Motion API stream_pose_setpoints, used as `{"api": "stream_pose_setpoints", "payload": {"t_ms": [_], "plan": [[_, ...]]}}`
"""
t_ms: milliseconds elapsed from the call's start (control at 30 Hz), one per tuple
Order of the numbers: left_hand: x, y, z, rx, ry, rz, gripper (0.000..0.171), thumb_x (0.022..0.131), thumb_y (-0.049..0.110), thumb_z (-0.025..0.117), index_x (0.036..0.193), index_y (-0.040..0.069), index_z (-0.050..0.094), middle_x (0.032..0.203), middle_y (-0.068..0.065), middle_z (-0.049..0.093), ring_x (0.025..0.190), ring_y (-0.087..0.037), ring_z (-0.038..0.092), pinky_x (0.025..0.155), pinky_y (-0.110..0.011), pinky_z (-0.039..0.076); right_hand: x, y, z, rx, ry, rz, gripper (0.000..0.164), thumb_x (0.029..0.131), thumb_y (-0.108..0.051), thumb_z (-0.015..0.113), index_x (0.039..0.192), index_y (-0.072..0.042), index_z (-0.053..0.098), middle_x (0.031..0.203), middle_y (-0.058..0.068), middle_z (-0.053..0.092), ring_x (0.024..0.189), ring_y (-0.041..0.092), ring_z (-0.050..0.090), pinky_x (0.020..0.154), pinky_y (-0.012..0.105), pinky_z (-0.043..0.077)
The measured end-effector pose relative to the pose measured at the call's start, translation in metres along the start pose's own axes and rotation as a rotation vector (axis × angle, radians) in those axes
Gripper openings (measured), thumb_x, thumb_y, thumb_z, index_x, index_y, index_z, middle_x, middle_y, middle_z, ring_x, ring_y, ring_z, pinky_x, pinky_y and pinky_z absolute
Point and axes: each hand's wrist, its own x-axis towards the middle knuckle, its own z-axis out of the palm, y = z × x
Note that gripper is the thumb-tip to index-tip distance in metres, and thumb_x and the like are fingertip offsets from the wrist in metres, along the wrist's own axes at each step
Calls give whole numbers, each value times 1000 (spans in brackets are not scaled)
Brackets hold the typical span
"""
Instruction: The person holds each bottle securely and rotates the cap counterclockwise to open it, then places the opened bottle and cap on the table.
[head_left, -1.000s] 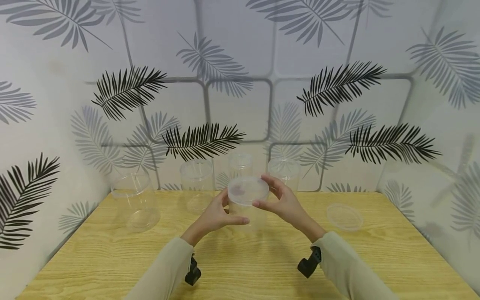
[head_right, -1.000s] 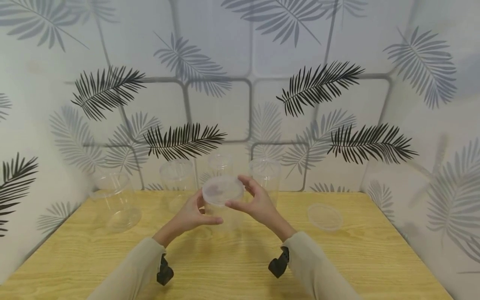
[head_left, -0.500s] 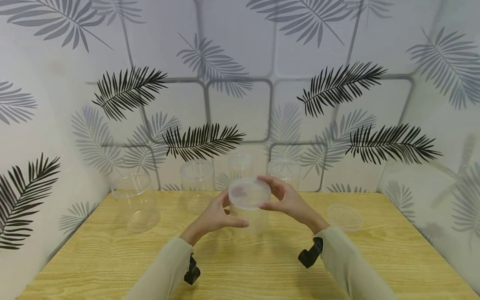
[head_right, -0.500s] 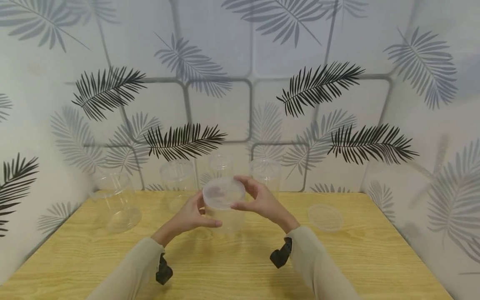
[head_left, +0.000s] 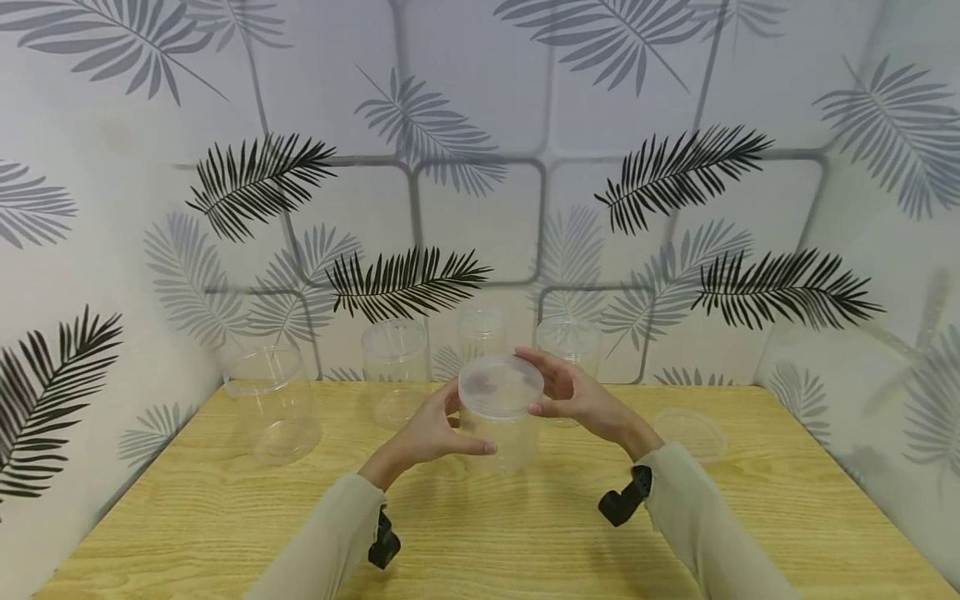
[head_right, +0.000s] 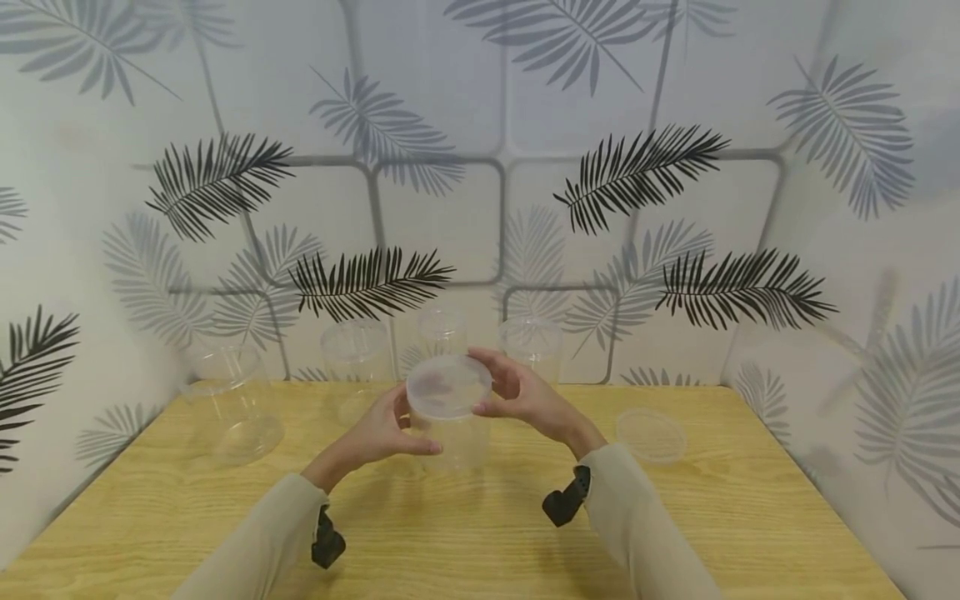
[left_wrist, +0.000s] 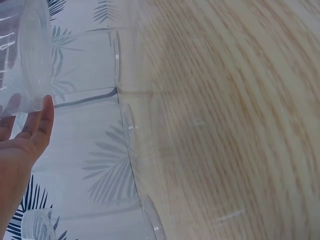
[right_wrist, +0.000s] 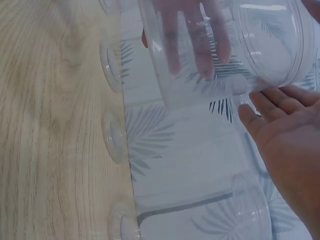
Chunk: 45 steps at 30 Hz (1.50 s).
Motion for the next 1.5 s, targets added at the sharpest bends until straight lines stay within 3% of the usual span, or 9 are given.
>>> {"api": "stream_pose_setpoints", "payload": {"t_ms": [167,433,567,700,933,1033,1267,1400,1500], "plan": [[0,-1,0,8,25,-3,88,66,22,82,137,37,32,135,8,44,125,-20,44,93,-52,40,-3,-6,11,-132,114,22,79,83,-20,67,146,-16,19,150,6,22,138,31,23,107,52,27],[1,-2,0,0,42,-27,88,68,17,81,139,35,30,137,7,43,127,-19,42,96,-52,38,-2,-8,25,-217,291,47,83,78,-21,73,143,-11,24,148,10,27,138,34,20,105,54,28],[-1,2,0,-7,37,-38,89,69,14,80,141,31,29,139,4,41,128,-22,40,97,-53,37,0,-8,30,-234,330,54,81,76,-23,75,142,-12,28,147,10,29,137,32,24,105,53,31],[-5,15,0,-21,23,-32,88,70,12,79,142,25,29,140,0,41,128,-24,41,95,-51,40,0,-7,27,-217,292,50,78,77,-25,74,141,-14,30,145,8,32,136,29,27,106,49,31],[-8,25,1,-60,-16,-12,86,68,12,81,140,15,34,137,-8,44,125,-28,43,92,-48,43,1,-3,10,2,41,8,73,84,-12,65,144,-9,23,142,17,29,123,29,39,90,28,46],[-8,25,2,-64,-31,-5,86,68,10,80,140,12,33,136,-12,44,124,-29,44,92,-46,44,1,-1,5,64,-23,7,75,85,-9,63,145,-6,17,143,22,24,122,33,38,87,27,48],[-6,22,2,-62,-11,-8,86,69,9,80,140,16,33,136,-7,44,123,-25,45,93,-47,43,2,0,4,84,-17,1,75,87,-9,61,146,-10,15,146,17,21,126,30,36,92,27,46],[-6,22,2,-43,6,-11,86,70,11,79,141,19,31,137,-4,44,125,-25,43,93,-48,42,0,-3,9,72,50,3,77,86,-13,64,146,-11,15,148,12,21,132,31,30,94,26,44],[-6,23,2,-33,20,-11,87,71,12,79,142,21,30,138,-3,43,126,-25,42,93,-49,42,-2,-6,16,25,119,12,81,83,-18,67,146,-11,16,150,10,20,136,35,23,100,35,41]]}}
